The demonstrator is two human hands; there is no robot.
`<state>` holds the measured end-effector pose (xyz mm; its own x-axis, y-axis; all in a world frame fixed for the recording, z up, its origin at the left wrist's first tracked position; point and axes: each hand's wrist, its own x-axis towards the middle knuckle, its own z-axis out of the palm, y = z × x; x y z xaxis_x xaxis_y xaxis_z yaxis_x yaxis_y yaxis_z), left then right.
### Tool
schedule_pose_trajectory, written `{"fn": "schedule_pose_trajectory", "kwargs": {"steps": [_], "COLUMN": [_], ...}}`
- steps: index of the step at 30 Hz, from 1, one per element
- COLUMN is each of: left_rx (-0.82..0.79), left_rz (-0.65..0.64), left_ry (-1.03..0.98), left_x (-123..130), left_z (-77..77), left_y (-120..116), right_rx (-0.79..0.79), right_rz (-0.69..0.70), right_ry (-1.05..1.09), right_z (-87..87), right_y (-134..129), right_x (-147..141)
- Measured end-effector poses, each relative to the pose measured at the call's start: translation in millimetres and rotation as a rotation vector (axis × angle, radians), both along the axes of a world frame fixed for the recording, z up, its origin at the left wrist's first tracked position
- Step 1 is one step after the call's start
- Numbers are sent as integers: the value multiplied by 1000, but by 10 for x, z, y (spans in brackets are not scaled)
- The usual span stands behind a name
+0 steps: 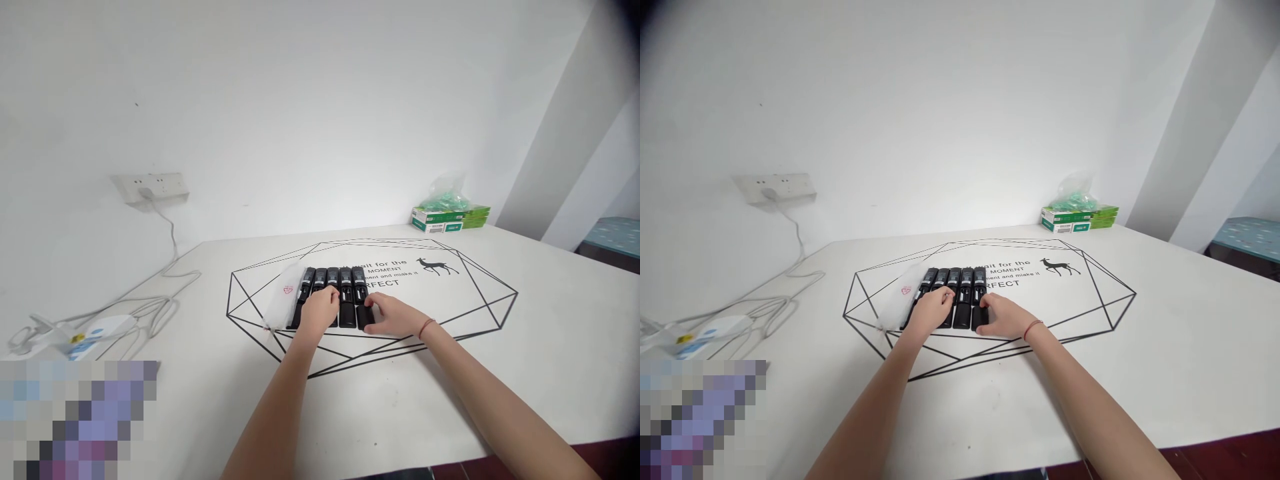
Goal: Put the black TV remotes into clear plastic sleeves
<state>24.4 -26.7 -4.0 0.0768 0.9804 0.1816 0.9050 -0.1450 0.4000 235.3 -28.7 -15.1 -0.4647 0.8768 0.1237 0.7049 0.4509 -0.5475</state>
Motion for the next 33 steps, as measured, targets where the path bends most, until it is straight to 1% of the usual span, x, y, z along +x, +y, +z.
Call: {"fn": "schedule_pose_trajectory", "kwargs": {"steps": [2, 5, 8, 12, 16, 20, 22, 24, 27, 30, 33], "left_rx": [-4, 42, 108, 115, 115, 122, 128, 131, 126, 124, 124], "left_rz": [-11, -15, -9, -35, -50, -64, -67, -68, -70, -68, -65], "left_ry": [-2, 43, 105, 102, 87, 80, 77, 69, 51, 42, 42], "left_x": [9, 43, 86, 111, 113, 121, 123, 121, 116, 110, 105], "left_z": [2, -1, -23, -63, -78, -75, -70, -63, -53, -44, -32], "left_y": [-1, -9, -24, -32, -31, -43, -52, -59, -59, -54, -54], "right_rx": [11, 132, 235, 313, 330, 346, 324, 262, 176, 130, 79], "right_rz": [-16, -71, -95, -126, -163, -186, -217, -298, -482, -642, -719], "right_ry": [42, 133, 166, 109, 53, 33, 26, 10, -20, -34, -15], "right_z": [7, -28, -131, -284, -356, -348, -329, -311, -301, -303, -294], "right_y": [39, 106, 174, 272, 329, 302, 274, 253, 251, 290, 355], "right_x": [51, 76, 3, -129, -174, -196, -224, -266, -356, -469, -582]}}
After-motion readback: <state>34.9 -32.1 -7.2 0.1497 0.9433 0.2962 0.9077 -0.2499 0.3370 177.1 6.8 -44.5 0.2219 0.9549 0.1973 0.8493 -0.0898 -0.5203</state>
